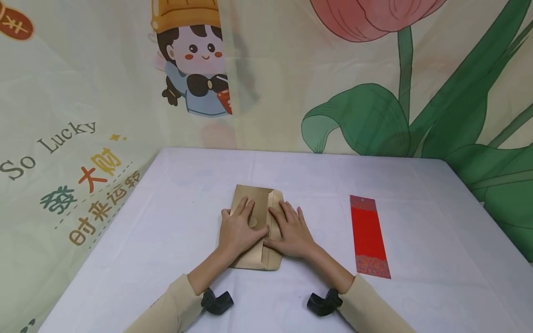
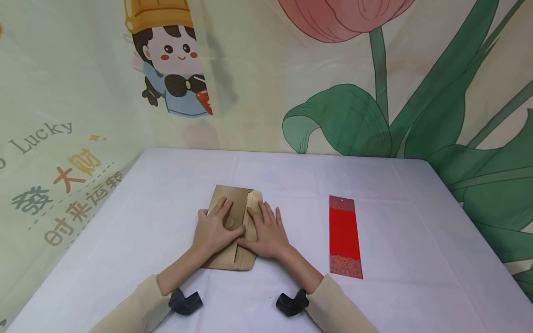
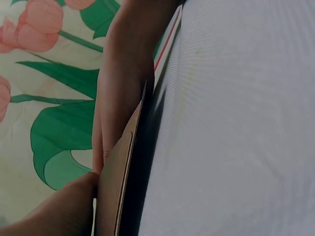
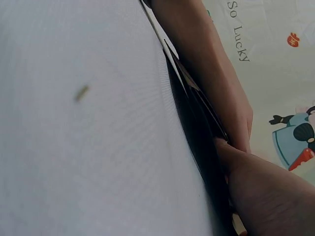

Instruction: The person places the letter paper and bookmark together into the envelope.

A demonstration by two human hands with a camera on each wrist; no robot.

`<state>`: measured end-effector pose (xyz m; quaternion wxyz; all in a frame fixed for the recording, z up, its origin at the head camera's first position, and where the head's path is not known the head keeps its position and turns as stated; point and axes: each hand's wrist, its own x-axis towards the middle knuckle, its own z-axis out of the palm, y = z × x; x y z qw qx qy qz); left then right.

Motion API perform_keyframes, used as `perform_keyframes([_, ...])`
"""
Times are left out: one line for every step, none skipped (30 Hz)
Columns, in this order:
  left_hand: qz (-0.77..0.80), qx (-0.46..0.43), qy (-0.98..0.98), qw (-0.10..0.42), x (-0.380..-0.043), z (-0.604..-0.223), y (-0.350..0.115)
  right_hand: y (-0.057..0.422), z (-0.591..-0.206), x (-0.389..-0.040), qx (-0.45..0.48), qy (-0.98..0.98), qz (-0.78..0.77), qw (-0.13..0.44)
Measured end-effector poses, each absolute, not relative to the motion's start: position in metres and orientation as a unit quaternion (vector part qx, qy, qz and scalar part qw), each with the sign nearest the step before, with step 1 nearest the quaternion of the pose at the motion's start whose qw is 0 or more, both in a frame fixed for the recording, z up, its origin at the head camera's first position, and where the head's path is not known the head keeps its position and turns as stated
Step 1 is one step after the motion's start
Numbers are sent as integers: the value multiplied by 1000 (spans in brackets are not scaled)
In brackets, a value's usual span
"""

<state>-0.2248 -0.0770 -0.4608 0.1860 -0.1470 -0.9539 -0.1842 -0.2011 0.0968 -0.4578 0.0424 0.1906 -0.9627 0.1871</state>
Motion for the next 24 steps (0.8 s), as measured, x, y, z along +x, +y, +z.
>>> perform_keyframes([-179, -146, -956, 182, -225, -460, -77, 97, -458, -201, 192, -962, 187, 46])
perform_keyframes([-174, -145, -958, 178, -224, -460, -77, 97, -458, -200, 191, -963, 185, 47])
perform_keyframes([-171, -145, -958, 176, -224, -460, -77, 97, -457, -200, 193, -962, 186, 51])
perform_keyframes([-171, -145, -959, 174, -224, -460, -76, 96, -457, -200, 194, -962, 185, 54])
perform_keyframes([-172, -145, -959, 173, -224, -459, -76, 96, -457, -200, 195, -961, 185, 57])
perform_keyframes([-175, -145, -958, 174, -224, -459, -76, 96, -457, -199, 194, -962, 185, 57])
perform_keyframes([-179, -145, -957, 176, -224, -459, -76, 96, -457, -199, 194, -962, 183, 56])
perform_keyframes([-182, -144, -956, 177, -223, -459, -76, 96, -458, -199, 193, -963, 180, 56])
perform_keyframes([-184, -144, -956, 179, -223, -459, -76, 96, -458, -198, 193, -963, 180, 55])
perform_keyframes([-186, -143, -955, 180, -223, -459, -76, 96, -458, -198, 193, -964, 177, 55])
perform_keyframes([-186, -142, -955, 181, -223, -459, -76, 96, -458, -198, 193, -964, 174, 54])
perform_keyframes([-184, -142, -955, 184, -223, -459, -76, 96, -457, -198, 193, -964, 174, 53])
perform_keyframes([-181, -141, -955, 186, -223, -459, -77, 96, -457, -197, 195, -964, 174, 53])
perform_keyframes([-178, -141, -956, 188, -223, -459, -77, 97, -457, -197, 198, -962, 180, 54])
perform_keyframes([-173, -141, -956, 190, -223, -459, -78, 97, -457, -197, 200, -960, 188, 52])
perform_keyframes([-171, -142, -955, 194, -223, -459, -78, 99, -455, -196, 199, -958, 199, 48])
perform_keyframes([-169, -143, -954, 200, -223, -459, -78, 101, -452, -195, 199, -956, 212, 48])
perform_keyframes([-166, -145, -954, 204, -223, -459, -78, 104, -449, -193, 194, -954, 223, 50])
perform_keyframes([-165, -146, -953, 208, -222, -459, -79, 108, -445, -191, 187, -953, 232, 53])
perform_keyframes([-166, -146, -952, 211, -222, -459, -79, 114, -440, -188, 176, -953, 241, 57])
perform_keyframes([-169, -146, -951, 214, -222, -460, -79, 122, -434, -185, 159, -954, 249, 61])
perform_keyframes([-172, -146, -950, 216, -222, -460, -79, 131, -429, -181, 137, -955, 252, 67])
perform_keyframes([-174, -146, -949, 218, -222, -461, -79, 143, -424, -176, 116, -958, 251, 77])
perform_keyframes([-176, -146, -949, 217, -222, -461, -79, 155, -421, -171, 91, -960, 250, 87])
